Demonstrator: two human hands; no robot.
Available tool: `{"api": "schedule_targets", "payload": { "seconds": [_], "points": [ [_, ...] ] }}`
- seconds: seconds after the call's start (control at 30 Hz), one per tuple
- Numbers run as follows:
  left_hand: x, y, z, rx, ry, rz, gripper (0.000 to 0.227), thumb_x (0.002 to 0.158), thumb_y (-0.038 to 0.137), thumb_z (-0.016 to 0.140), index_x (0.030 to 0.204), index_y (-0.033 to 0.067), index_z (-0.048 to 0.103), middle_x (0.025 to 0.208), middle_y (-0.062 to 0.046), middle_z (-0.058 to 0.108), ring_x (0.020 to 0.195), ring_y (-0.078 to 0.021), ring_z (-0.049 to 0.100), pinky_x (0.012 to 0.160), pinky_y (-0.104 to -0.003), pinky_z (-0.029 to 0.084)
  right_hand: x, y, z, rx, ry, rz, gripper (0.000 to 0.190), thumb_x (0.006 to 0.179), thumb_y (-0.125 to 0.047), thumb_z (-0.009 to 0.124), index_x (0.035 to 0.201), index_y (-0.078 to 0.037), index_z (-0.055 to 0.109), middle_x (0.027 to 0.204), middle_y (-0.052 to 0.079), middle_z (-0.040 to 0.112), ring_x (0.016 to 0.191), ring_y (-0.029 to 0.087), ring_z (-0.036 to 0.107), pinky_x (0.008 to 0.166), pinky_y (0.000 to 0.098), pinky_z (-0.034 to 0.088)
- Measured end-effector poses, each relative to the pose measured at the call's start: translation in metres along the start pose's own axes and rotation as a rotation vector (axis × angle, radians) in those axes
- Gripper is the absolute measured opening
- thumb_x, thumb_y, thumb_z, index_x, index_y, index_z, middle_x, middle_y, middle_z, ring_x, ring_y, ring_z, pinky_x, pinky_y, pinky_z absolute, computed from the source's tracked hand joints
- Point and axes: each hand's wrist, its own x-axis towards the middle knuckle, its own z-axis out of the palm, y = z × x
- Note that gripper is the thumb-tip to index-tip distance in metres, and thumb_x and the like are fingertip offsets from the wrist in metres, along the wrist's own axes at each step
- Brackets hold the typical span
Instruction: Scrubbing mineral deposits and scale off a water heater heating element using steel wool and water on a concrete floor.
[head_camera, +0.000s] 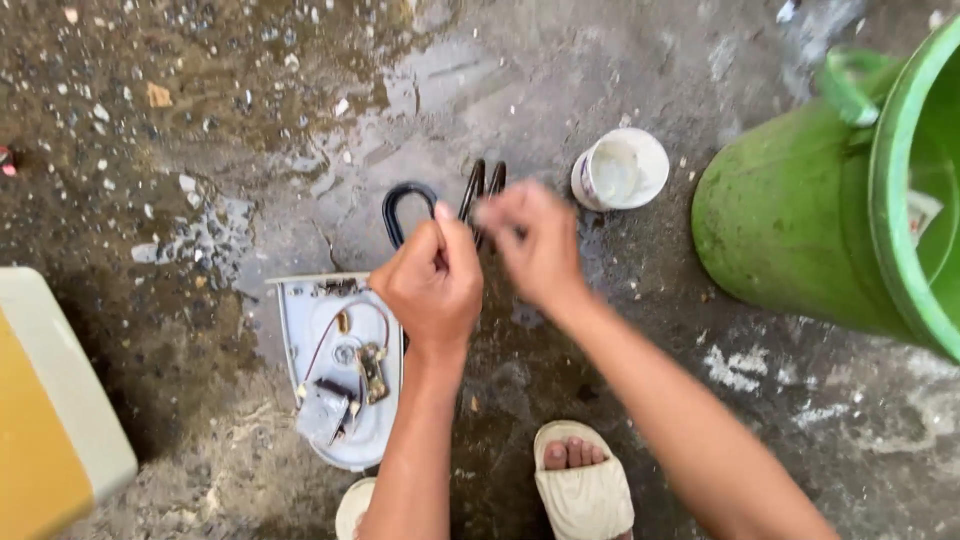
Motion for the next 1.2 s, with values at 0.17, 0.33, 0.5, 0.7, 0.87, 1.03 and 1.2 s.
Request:
{"api": "schedule_targets", "payload": {
  "seconds": [0.17,0.33,0.5,0.7,0.87,1.03,1.2],
  "points": [
    [0.005,0.005,0.003,-0.020,-0.021,0.004,0.051,0.097,0.003,0.063,0.054,0.0115,0.038,0.038,-0.006,0.036,0.034,-0.0246,0.040,0.042,-0.030,0.035,-0.011,-0.024,-0.002,0.041,-0.016,0.071,0.009,0.095,-0.005,0.071,0.098,-0.009,0.079,0.092,0.009,0.071,0.091,0.027,0.069,0.089,0.0426,0.054],
    [0.006,-0.003,0.002,-0.045,0.014,-0.018,0.053,0.099,0.004,0.063,0.056,0.0151,0.033,0.038,-0.001,0.031,0.035,-0.0207,0.035,0.044,-0.025,0.035,0.019,0.016,0.007,0.051,0.035,-0.020,0.008,0.097,-0.015,0.075,0.096,-0.009,0.080,0.089,0.011,0.072,0.091,0.031,0.072,0.085,0.0440,0.055],
    [0.008,-0.011,-0.010,-0.030,0.010,-0.047,0.052,0.099,0.005,0.062,0.055,0.0112,0.034,0.039,-0.006,0.031,0.035,-0.0240,0.036,0.043,-0.030,0.035,-0.027,-0.038,0.014,0.100,-0.024,0.069,0.008,0.091,-0.011,0.078,0.098,-0.010,0.082,0.090,0.011,0.072,0.091,0.030,0.073,0.085,0.0428,0.056],
    [0.019,-0.012,-0.009,0.003,0.023,-0.055,0.049,0.098,0.007,0.061,0.057,0.0084,0.035,0.041,-0.012,0.031,0.038,-0.0320,0.035,0.044,-0.034,0.032,0.035,0.033,0.028,-0.054,0.130,0.000,0.008,0.091,-0.014,0.079,0.098,-0.013,0.082,0.089,0.012,0.070,0.089,0.036,0.072,0.080,0.0438,0.056],
    [0.018,-0.022,-0.011,-0.039,0.020,-0.084,0.050,0.099,0.007,0.059,0.056,0.0134,0.034,0.038,-0.004,0.031,0.036,-0.0239,0.032,0.045,-0.029,0.033,0.005,-0.007,0.023,0.010,0.016,0.044,0.008,0.093,-0.015,0.078,0.099,-0.012,0.082,0.090,0.014,0.071,0.090,0.037,0.072,0.082,0.0439,0.056],
    [0.025,-0.015,-0.004,0.009,0.032,0.018,0.047,0.096,0.007,0.061,0.058,0.0093,0.034,0.041,-0.011,0.033,0.037,-0.0333,0.040,0.043,-0.034,0.033,0.012,0.012,0.022,-0.076,0.093,0.091,0.008,0.092,-0.014,0.080,0.100,-0.013,0.083,0.089,0.012,0.068,0.087,0.033,0.072,0.081,0.0438,0.055],
    [0.023,-0.016,0.000,-0.030,-0.002,-0.052,0.051,0.098,0.011,0.060,0.054,0.0137,0.035,0.037,-0.004,0.032,0.034,-0.0253,0.037,0.044,-0.030,0.033,0.023,0.038,0.019,0.003,0.081,0.074,0.013,0.095,-0.021,0.078,0.103,-0.012,0.082,0.084,0.017,0.063,0.086,0.041,0.068,0.079,0.0450,0.051]
  ]
}}
